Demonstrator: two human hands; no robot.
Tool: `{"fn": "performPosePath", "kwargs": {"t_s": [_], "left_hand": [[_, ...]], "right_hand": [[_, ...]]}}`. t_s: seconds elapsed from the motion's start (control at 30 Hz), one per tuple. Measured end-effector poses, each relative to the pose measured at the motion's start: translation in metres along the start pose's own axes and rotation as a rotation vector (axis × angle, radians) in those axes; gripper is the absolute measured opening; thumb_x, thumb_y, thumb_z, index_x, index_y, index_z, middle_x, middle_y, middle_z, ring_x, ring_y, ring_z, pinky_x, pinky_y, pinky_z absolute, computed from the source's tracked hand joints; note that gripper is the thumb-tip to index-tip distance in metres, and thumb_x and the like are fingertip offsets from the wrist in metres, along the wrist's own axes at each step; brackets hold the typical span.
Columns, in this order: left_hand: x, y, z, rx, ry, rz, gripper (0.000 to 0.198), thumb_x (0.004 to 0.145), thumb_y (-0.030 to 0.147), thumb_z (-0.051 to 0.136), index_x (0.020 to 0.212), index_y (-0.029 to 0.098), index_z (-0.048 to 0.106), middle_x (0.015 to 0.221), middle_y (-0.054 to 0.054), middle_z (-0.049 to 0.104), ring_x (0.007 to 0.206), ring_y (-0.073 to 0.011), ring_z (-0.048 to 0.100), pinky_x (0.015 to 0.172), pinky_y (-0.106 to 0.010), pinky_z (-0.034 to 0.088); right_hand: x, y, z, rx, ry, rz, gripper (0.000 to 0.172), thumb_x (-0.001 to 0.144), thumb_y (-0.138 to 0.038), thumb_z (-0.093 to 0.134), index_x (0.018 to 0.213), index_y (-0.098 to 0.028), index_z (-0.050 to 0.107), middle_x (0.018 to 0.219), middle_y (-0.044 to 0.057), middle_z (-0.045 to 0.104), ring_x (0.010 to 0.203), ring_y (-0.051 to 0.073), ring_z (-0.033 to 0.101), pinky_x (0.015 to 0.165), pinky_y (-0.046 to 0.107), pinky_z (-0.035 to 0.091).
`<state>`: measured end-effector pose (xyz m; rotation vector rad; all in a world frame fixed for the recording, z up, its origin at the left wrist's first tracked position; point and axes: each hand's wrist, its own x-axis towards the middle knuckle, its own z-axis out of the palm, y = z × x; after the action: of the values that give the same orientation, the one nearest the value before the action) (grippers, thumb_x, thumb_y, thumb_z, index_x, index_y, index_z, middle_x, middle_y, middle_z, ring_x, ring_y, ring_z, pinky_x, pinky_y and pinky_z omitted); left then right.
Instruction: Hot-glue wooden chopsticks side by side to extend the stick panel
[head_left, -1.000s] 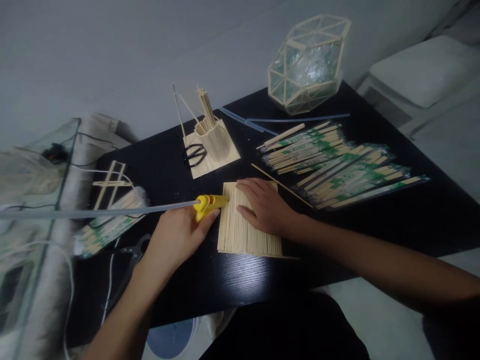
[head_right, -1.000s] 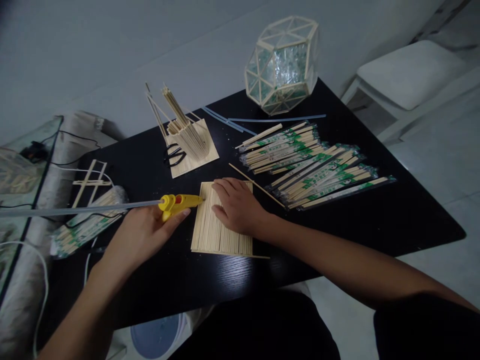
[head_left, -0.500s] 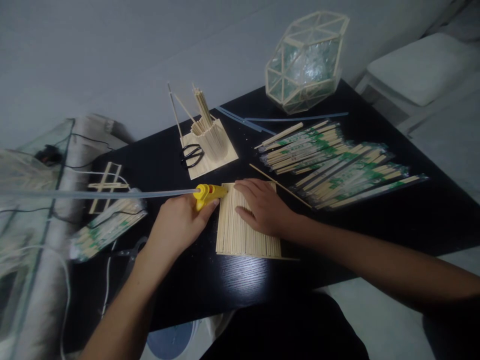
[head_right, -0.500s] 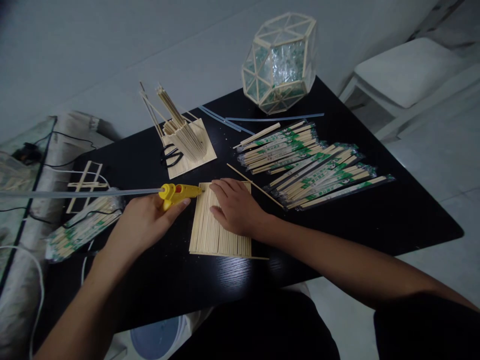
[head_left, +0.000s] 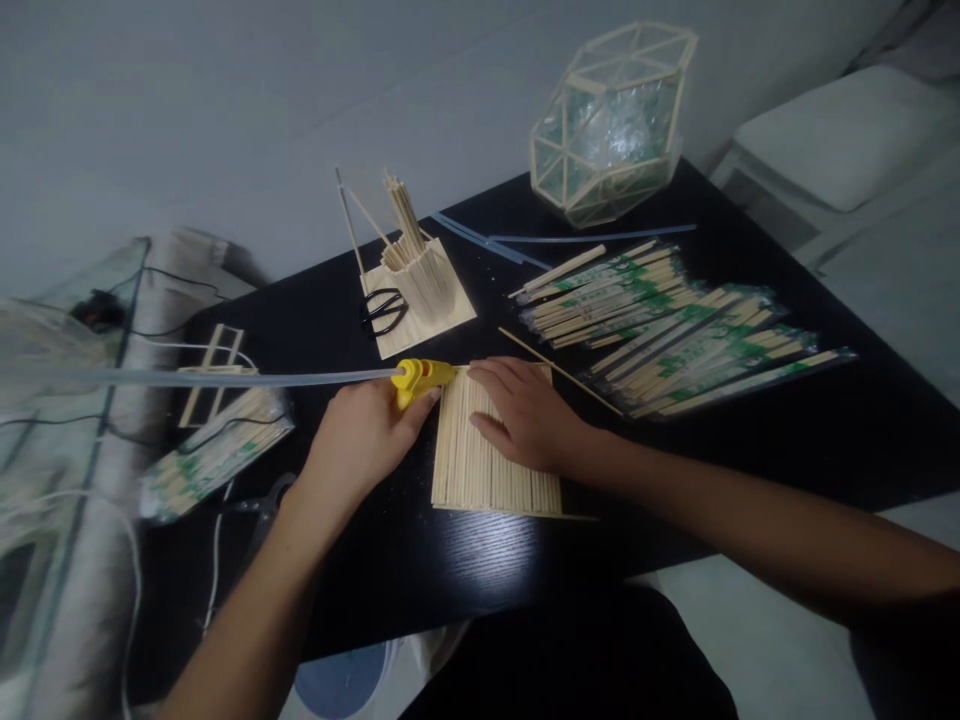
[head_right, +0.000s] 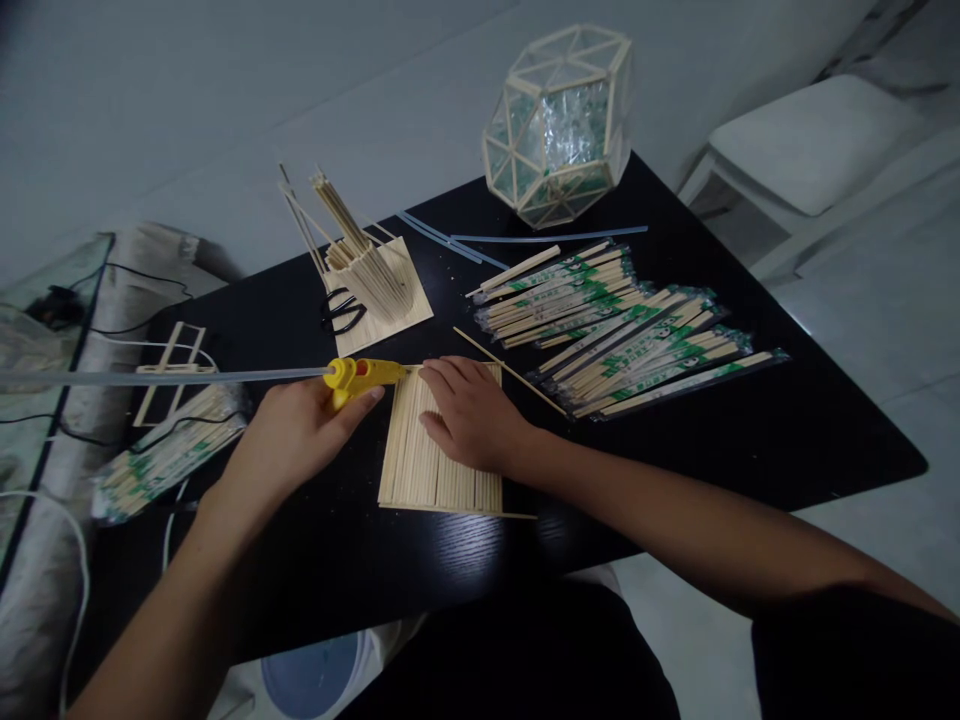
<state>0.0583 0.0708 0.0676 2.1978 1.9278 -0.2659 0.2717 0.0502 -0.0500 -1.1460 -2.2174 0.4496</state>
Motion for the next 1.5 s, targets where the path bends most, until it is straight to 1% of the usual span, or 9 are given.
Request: {"fn": "performPosePath", "kwargs": {"t_s": [0.2, 0.37, 0.43, 0.5, 0.63, 0.8, 1.1, 1.3, 1.5], "left_hand": [[-0.001, 0.0, -0.001, -0.034, 0.018, 0.013, 0.052, 0.099, 0.063, 0.047, 0.081, 0.02, 0.07, 0.082, -0.016, 0.077, 0.083, -0.0357, 0.076, 0.072, -0.038, 0.047], [-0.003, -0.008, 0.0, -0.139, 0.066, -0.041, 0.048, 0.093, 0.065, 0.057, 0.074, 0.022, 0.066, 0.072, -0.012, 0.074, 0.076, -0.0336, 0.075, 0.069, -0.037, 0.049], [0.0, -0.016, 0.004, -0.242, 0.098, -0.073, 0.049, 0.092, 0.068, 0.061, 0.077, 0.022, 0.067, 0.073, -0.01, 0.074, 0.072, -0.0309, 0.074, 0.066, -0.035, 0.05], [0.005, -0.026, 0.011, -0.397, 0.098, -0.114, 0.049, 0.09, 0.069, 0.065, 0.091, 0.02, 0.071, 0.08, -0.007, 0.077, 0.064, -0.0256, 0.072, 0.059, -0.033, 0.05], [0.014, -0.042, 0.026, -0.728, -0.014, -0.177, 0.052, 0.09, 0.07, 0.067, 0.089, 0.018, 0.068, 0.076, -0.005, 0.073, 0.047, -0.0166, 0.061, 0.042, -0.028, 0.047], [0.019, -0.047, 0.038, -0.901, -0.08, -0.238, 0.049, 0.092, 0.063, 0.069, 0.079, 0.016, 0.067, 0.069, -0.003, 0.067, 0.041, -0.0115, 0.056, 0.035, -0.023, 0.044], [0.024, -0.05, 0.045, -0.917, -0.132, -0.252, 0.053, 0.09, 0.068, 0.07, 0.08, 0.017, 0.065, 0.065, -0.001, 0.066, 0.04, -0.0114, 0.056, 0.036, -0.023, 0.045], [0.017, -0.052, 0.038, -0.833, -0.172, -0.247, 0.053, 0.09, 0.069, 0.071, 0.083, 0.017, 0.065, 0.066, 0.0, 0.065, 0.042, -0.0112, 0.055, 0.036, -0.023, 0.041], [0.008, -0.053, 0.034, -0.799, -0.222, -0.258, 0.054, 0.088, 0.071, 0.07, 0.084, 0.017, 0.064, 0.067, 0.001, 0.063, 0.043, -0.0115, 0.055, 0.036, -0.023, 0.039]], "right_hand": [[0.001, 0.0, 0.0, 0.015, 0.0, 0.002, 0.048, 0.102, -0.03, 0.06, 0.146, -0.009, 0.056, 0.149, 0.023, 0.063, 0.137, 0.038, 0.055, 0.117, 0.06, 0.046], [0.001, 0.0, 0.001, 0.011, 0.027, -0.006, 0.049, 0.101, -0.03, 0.061, 0.144, -0.008, 0.057, 0.147, 0.023, 0.064, 0.136, 0.038, 0.056, 0.116, 0.06, 0.047], [0.001, 0.001, 0.002, 0.02, 0.027, -0.007, 0.048, 0.101, -0.03, 0.061, 0.144, -0.008, 0.057, 0.147, 0.023, 0.064, 0.136, 0.038, 0.056, 0.116, 0.06, 0.047], [0.001, 0.001, 0.001, 0.031, 0.024, -0.006, 0.048, 0.101, -0.029, 0.061, 0.144, -0.007, 0.058, 0.147, 0.023, 0.064, 0.136, 0.038, 0.056, 0.116, 0.059, 0.047], [0.002, 0.001, 0.0, 0.056, 0.017, 0.001, 0.049, 0.101, -0.028, 0.061, 0.145, -0.008, 0.057, 0.147, 0.023, 0.064, 0.136, 0.037, 0.056, 0.116, 0.059, 0.046], [0.002, 0.001, -0.001, 0.065, 0.003, 0.016, 0.048, 0.101, -0.028, 0.062, 0.146, -0.012, 0.057, 0.147, 0.021, 0.064, 0.137, 0.037, 0.055, 0.116, 0.06, 0.046], [0.003, 0.0, -0.001, 0.046, -0.012, 0.032, 0.048, 0.101, -0.028, 0.061, 0.145, -0.007, 0.058, 0.148, 0.023, 0.064, 0.135, 0.037, 0.056, 0.115, 0.058, 0.046], [0.003, 0.0, -0.002, 0.054, -0.022, 0.03, 0.047, 0.102, -0.029, 0.06, 0.145, -0.012, 0.057, 0.148, 0.021, 0.064, 0.136, 0.037, 0.056, 0.116, 0.059, 0.046], [0.002, 0.0, -0.002, 0.033, -0.012, 0.024, 0.047, 0.101, -0.028, 0.061, 0.145, -0.01, 0.057, 0.148, 0.022, 0.064, 0.135, 0.037, 0.057, 0.115, 0.058, 0.046]]}}
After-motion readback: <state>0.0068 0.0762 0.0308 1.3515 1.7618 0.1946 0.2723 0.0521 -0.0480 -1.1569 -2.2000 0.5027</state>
